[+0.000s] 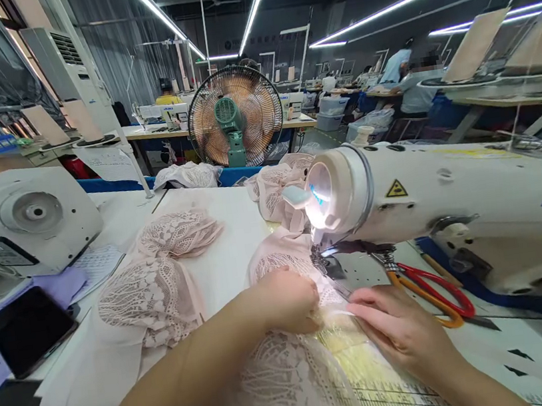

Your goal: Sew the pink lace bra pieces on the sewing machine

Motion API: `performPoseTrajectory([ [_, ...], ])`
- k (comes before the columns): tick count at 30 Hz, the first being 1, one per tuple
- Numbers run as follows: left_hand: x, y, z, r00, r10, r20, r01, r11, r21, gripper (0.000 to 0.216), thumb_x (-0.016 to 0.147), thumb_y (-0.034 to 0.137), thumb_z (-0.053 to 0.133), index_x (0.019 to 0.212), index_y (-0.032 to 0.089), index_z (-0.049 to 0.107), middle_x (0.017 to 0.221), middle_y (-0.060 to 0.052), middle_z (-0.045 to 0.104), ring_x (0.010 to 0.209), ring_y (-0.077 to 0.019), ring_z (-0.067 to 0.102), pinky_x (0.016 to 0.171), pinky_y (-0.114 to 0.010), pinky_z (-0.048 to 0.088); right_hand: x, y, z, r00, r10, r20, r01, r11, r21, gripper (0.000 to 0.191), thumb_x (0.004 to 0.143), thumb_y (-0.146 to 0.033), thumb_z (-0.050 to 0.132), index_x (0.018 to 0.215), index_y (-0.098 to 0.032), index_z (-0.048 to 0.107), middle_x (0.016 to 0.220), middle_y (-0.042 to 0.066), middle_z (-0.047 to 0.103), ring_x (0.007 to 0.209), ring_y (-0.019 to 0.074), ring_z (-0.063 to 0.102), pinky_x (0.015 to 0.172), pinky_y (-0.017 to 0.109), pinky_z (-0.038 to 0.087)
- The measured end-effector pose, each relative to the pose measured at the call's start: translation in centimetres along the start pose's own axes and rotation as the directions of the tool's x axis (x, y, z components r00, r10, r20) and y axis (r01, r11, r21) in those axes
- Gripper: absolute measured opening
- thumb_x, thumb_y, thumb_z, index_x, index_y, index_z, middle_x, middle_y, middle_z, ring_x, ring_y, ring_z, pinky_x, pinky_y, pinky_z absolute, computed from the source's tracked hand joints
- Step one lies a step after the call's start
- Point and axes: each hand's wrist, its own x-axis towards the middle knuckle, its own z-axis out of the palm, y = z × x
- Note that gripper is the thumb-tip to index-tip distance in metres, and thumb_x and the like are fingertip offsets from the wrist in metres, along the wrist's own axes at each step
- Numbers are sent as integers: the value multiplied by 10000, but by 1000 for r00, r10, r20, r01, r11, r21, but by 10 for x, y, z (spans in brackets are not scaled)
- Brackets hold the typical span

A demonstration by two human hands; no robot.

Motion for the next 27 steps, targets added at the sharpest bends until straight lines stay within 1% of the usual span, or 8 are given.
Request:
performPoseTrajectory([
  [2, -1, 1, -1, 1000, -8, 7, 8, 1000, -1, 294, 813, 409, 561, 890, 149, 675, 998, -70, 670, 861, -209, 614, 966, -401, 386, 0, -3, -1, 999, -46, 5, 46, 999, -8, 139, 875, -193, 500, 888, -203, 638, 890, 53, 652, 819, 183, 569, 688, 279, 449],
  [4, -1, 3, -1, 1000, 0, -20, 0, 1000, 15, 351, 804, 436, 581, 1005, 159, 657, 1005, -79, 655, 904, -234, 594, 942, -428, 399, 1, -4, 0, 998, -65, -8, 65, 998, -8, 134, 872, -184, 501, 861, -196, 634, 858, 50, 652, 815, 182, 569, 695, 281, 443],
  [7, 0, 6, 1, 999, 33, -35, -32, 999, 42, 473, 786, 478, 617, 1200, 252, 585, 1044, -87, 615, 1016, -276, 537, 937, -500, 384, 1, -6, 1, 998, -55, -17, 56, 998, 8, 148, 877, -184, 488, 850, -189, 634, 836, 57, 647, 804, 186, 567, 694, 291, 442],
  [10, 1, 9, 2, 999, 43, -19, -42, 998, 55, 399, 797, 448, 616, 1164, 289, 622, 1056, -97, 580, 1059, -281, 496, 947, -525, 367, 2, -6, 2, 999, -48, -3, 49, 998, 37, 153, 878, -185, 479, 839, -195, 627, 841, 57, 642, 799, 186, 563, 690, 297, 447],
  [14, 3, 11, 3, 996, 83, -20, -81, 994, 68, 282, 814, 366, 599, 1042, 217, 669, 1132, -83, 566, 1109, -264, 459, 971, -494, 367, 5, -5, 3, 998, -64, 23, 63, 998, 29, 148, 877, -159, 474, 847, -190, 615, 853, 58, 637, 821, 193, 547, 699, 305, 444],
  [16, 4, 11, 5, 995, 93, -22, -91, 993, 68, 269, 816, 356, 594, 1015, 190, 667, 1119, -73, 586, 1094, -260, 467, 984, -503, 358, 7, -4, 4, 997, -60, 42, 59, 998, 9, 163, 881, -154, 463, 843, -191, 617, 856, 59, 635, 825, 200, 539, 700, 310, 439],
  [21, 5, 6, 10, 994, 85, -74, -78, 993, 91, 415, 824, 395, 586, 1194, 208, 587, 1071, -79, 605, 1047, -272, 494, 970, -533, 359, 14, -2, 11, 996, -13, 85, 17, 999, -37, 207, 887, -177, 443, 811, -192, 635, 854, 61, 628, 846, 219, 532, 716, 330, 432],
  [27, 8, -2, 12, 996, 34, -77, -26, 995, 97, 353, 886, 325, 500, 1214, 216, 572, 1150, -84, 591, 1128, -272, 466, 1016, -568, 319, 23, -1, 20, 998, 24, 64, -18, 995, -95, 230, 880, -225, 440, 841, -187, 664, 929, 93, 621, 950, 261, 523, 802, 380, 433],
])
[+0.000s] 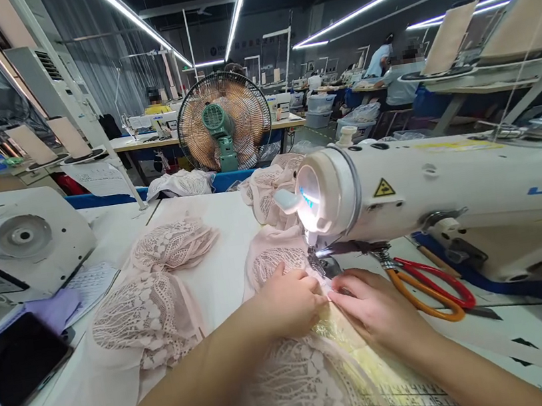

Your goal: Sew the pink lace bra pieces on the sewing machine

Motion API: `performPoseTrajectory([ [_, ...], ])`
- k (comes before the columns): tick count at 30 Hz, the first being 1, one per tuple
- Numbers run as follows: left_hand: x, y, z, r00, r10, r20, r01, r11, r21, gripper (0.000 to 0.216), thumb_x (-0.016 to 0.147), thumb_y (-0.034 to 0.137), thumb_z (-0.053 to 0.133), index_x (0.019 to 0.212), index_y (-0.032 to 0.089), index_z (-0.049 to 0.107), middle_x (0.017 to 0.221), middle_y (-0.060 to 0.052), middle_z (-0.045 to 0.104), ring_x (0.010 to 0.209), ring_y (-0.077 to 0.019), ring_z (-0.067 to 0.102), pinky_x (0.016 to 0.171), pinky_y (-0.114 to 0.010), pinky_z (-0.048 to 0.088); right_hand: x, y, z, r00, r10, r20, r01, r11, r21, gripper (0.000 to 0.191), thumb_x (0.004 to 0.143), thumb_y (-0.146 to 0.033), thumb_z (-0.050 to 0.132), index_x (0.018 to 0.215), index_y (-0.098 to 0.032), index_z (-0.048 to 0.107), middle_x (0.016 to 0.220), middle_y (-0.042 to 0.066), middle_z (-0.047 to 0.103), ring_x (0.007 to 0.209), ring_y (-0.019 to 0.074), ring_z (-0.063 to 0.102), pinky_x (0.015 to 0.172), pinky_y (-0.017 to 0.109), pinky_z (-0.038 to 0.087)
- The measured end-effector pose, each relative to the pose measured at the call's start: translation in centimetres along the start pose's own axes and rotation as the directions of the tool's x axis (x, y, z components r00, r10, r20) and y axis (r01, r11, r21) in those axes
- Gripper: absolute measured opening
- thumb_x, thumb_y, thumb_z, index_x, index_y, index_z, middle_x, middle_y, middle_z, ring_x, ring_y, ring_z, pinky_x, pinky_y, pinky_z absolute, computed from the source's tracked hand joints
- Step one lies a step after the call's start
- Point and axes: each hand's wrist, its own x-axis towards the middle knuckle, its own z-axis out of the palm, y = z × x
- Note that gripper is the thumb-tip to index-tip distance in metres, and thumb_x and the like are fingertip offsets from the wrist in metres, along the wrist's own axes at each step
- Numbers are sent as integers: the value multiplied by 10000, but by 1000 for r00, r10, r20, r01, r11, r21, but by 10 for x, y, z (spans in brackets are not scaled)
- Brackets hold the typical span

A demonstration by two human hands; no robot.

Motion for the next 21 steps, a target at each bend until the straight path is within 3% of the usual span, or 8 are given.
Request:
performPoseTrajectory([
  [8, 6, -17, 8, 999, 2, -36, -1, 999, 39, 329, 844, 200, 530, 1168, 231, 583, 1239, -83, 564, 1172, -269, 441, 1004, -564, 332, 1, 3, 12, 997, 23, -80, -27, 999, -44, 315, 856, -175, 407, 1002, -161, 685, 936, 130, 592, 913, 271, 521, 772, 386, 448],
  [13, 10, -24, 10, 998, -35, -45, 36, 999, 33, 289, 879, 188, 467, 1135, 223, 595, 1238, -71, 572, 1184, -266, 423, 1011, -567, 306, 2, 4, 13, 996, 13, -86, -21, 996, -86, 317, 844, -157, 411, 997, -138, 687, 905, 142, 576, 872, 274, 515, 744, 385, 453],
  [17, 13, -27, 15, 992, -55, -116, 62, 996, 63, 261, 872, 185, 477, 1090, 216, 618, 1238, -69, 576, 1244, -276, 376, 1035, -571, 282, 1, 5, 14, 995, 15, -96, -24, 996, -86, 300, 833, -151, 430, 989, -133, 686, 907, 145, 573, 864, 275, 519, 740, 387, 456],
  [21, 14, -29, 17, 982, -108, -152, 121, 989, 81, 305, 874, 172, 459, 1143, 206, 600, 1292, -97, 542, 1339, -305, 267, 1044, -644, 221, -1, 5, 16, 995, 44, -92, -50, 997, -62, 292, 832, -150, 429, 981, -135, 679, 919, 142, 564, 876, 278, 522, 750, 400, 457],
])
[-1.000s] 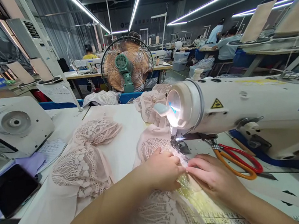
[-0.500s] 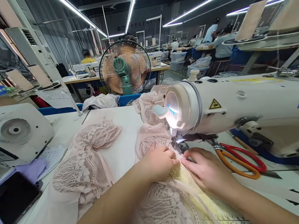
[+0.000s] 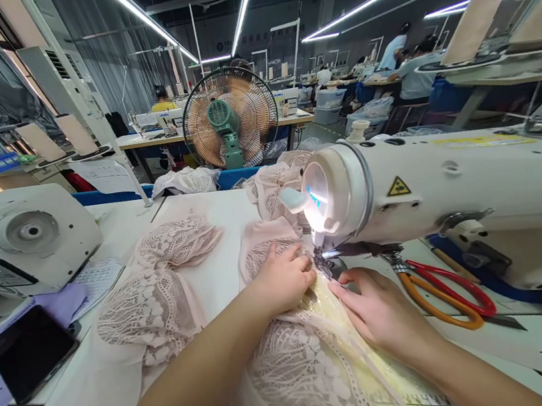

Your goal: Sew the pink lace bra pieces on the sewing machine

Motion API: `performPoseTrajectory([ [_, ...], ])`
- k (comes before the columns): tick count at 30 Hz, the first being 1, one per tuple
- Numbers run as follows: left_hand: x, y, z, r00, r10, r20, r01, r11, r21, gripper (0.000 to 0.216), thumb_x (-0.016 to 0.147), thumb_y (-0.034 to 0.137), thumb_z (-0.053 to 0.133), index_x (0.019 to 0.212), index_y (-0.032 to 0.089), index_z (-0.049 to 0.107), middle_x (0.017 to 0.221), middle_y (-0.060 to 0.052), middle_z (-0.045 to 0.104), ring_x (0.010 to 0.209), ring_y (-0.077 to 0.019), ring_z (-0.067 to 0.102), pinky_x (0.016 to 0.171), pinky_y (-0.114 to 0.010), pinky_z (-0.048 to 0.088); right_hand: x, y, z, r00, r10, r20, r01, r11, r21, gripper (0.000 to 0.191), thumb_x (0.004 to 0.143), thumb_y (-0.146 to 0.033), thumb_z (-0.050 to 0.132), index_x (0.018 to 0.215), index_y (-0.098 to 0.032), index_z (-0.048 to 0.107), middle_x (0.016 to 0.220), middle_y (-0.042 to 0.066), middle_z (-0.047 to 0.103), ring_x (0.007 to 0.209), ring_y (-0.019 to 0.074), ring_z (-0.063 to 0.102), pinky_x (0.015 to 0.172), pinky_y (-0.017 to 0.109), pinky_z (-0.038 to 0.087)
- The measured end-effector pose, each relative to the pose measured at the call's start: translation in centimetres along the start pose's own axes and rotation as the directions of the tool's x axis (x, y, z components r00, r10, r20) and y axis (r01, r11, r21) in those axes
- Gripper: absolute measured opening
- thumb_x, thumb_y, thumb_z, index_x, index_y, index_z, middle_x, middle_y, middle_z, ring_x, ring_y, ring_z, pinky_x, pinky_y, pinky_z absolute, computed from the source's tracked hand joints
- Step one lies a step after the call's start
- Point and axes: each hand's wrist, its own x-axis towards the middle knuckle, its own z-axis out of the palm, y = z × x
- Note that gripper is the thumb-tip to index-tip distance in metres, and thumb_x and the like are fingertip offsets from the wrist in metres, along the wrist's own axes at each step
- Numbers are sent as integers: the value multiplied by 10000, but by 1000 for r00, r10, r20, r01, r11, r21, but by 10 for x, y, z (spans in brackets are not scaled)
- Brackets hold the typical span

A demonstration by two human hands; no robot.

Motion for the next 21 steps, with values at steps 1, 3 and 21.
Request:
performPoseTrajectory([
  [1, 1, 0, 0, 1000, -17, 3, 17, 1000, 2, 315, 877, 175, 452, 1156, 205, 593, 1315, -104, 525, 1348, -307, 256, 1042, -660, 210, 0, 0, 0, 1000, -2, 0, 2, 1000, 5, 290, 831, -148, 430, 978, -134, 678, 918, 143, 564, 877, 280, 524, 747, 401, 459],
  [3, 2, -1, -1, 998, -54, 13, 53, 999, 8, 333, 869, 184, 461, 1179, 198, 579, 1366, -114, 479, 1360, -310, 238, 1041, -670, 202, 0, 0, 0, 1000, -9, -3, 9, 1000, 7, 290, 828, -141, 428, 973, -130, 679, 909, 143, 567, 871, 279, 531, 735, 400, 466],
  [21, -6, 19, -14, 970, 206, 130, -130, 889, -438, 122, 782, 252, 595, 858, 169, 643, 793, -35, 633, 767, -182, 577, 642, -264, 432, -37, 0, -35, 954, 293, -58, -263, 916, 304, 206, 886, -294, 464, 977, -258, 645, 995, 67, 601, 893, 195, 619, 686, 275, 540],
])
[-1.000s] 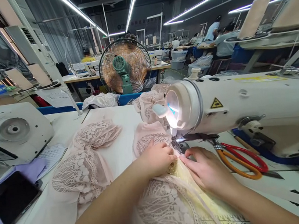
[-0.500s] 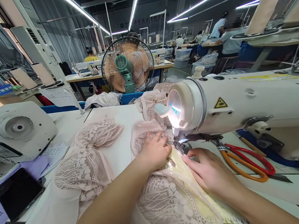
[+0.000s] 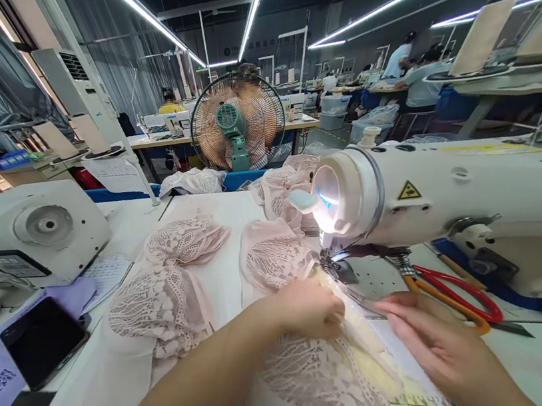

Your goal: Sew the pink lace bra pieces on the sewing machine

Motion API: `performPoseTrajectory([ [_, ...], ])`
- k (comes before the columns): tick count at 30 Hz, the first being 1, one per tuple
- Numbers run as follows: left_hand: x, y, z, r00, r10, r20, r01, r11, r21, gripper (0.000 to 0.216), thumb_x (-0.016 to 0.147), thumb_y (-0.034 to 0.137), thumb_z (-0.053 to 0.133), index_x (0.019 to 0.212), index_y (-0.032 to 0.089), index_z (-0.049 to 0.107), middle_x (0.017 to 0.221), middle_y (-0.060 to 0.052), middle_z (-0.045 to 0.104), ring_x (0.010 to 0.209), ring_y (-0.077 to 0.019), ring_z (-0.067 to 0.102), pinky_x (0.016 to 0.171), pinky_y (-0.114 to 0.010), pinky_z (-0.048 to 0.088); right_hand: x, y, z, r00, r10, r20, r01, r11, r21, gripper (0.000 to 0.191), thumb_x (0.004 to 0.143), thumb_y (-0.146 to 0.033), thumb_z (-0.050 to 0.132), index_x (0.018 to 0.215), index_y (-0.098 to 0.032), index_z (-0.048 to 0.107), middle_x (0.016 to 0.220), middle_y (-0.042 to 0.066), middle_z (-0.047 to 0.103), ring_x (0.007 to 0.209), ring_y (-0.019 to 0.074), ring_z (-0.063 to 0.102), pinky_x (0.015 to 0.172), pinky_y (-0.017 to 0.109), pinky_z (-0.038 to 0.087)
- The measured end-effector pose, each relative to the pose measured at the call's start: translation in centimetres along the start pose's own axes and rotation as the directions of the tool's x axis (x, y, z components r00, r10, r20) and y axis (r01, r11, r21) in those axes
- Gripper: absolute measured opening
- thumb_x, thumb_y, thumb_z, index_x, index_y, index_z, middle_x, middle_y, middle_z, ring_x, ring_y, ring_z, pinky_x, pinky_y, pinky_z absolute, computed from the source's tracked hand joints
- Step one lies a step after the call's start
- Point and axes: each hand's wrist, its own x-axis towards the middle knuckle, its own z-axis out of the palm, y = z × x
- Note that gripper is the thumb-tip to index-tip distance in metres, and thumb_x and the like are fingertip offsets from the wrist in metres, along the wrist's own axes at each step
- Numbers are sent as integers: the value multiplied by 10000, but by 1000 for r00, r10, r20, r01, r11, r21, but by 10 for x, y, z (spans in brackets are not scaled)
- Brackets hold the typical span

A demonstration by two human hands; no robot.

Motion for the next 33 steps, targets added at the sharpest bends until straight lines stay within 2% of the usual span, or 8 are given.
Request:
performPoseTrajectory([
  [3, 0, -12, 2, 992, -87, -92, 63, 970, -233, 96, 811, 231, 565, 742, 165, 578, 741, 4, 588, 726, -136, 551, 642, -224, 415, -14, -12, -3, 989, 92, 119, -99, 993, 58, 268, 893, -347, 465, 1106, -268, 607, 1034, 67, 622, 935, 199, 618, 746, 281, 538],
  [6, -3, -27, 0, 925, -285, -252, 149, 880, -451, 149, 843, 240, 495, 717, 164, 523, 730, 26, 552, 692, -105, 531, 612, -189, 408, -23, -34, -4, 938, 244, 247, -282, 951, 130, 433, 923, -415, 410, 1327, -264, 443, 921, 37, 635, 788, 160, 622, 680, 245, 521],
  [9, -5, -34, -1, 835, -446, -322, 289, 854, -432, 164, 829, 167, 422, 673, 167, 473, 673, 18, 505, 672, -119, 509, 599, -210, 394, -22, -55, -3, 874, 215, 436, -340, 911, 233, 475, 940, -427, 361, 1378, -243, 358, 773, -11, 608, 649, 133, 585, 622, 227, 490],
  [15, -3, -29, 0, 731, -568, -379, 490, 823, -288, 112, 793, 149, 426, 750, 172, 527, 893, -61, 560, 831, -199, 539, 693, -283, 413, -5, -74, 9, 768, 63, 637, -214, 963, 163, 282, 910, -377, 381, 1001, -226, 601, 756, 14, 607, 687, 169, 578, 617, 275, 461],
  [21, -3, -24, 1, 757, -569, -321, 551, 820, -154, 216, 777, 111, 434, 949, 179, 544, 984, -79, 563, 831, -224, 569, 651, -292, 418, -7, -77, 18, 811, 150, 566, -205, 978, 35, 216, 894, -300, 393, 795, -233, 573, 754, 7, 596, 703, 165, 576, 621, 278, 443],
  [25, -5, -21, 1, 781, -547, -301, 546, 832, -97, 361, 748, 77, 431, 1065, 222, 525, 998, -57, 549, 800, -213, 572, 616, -277, 401, -11, -87, 19, 870, 78, 487, -39, 995, -90, 124, 873, -267, 439, 846, -254, 559, 814, 4, 551, 711, 162, 558, 559, 251, 415],
  [29, -9, -20, -2, 829, -496, -260, 504, 863, -39, 339, 821, 180, 433, 1122, 291, 542, 1022, -32, 543, 844, -205, 569, 644, -266, 402, -2, -86, 21, 861, -28, 507, 160, 963, -218, 128, 845, -181, 450, 738, -223, 508, 785, -3, 545, 621, 133, 532, 469, 211, 341],
  [33, -16, -16, -12, 840, -529, -120, 523, 849, -80, 307, 867, 339, 443, 1144, 267, 552, 1020, -36, 580, 887, -211, 569, 715, -273, 428, 8, -70, 18, 849, -135, 511, 280, 935, -219, 154, 845, -133, 442, 730, -204, 515, 813, 15, 590, 674, 150, 567, 505, 232, 393],
])
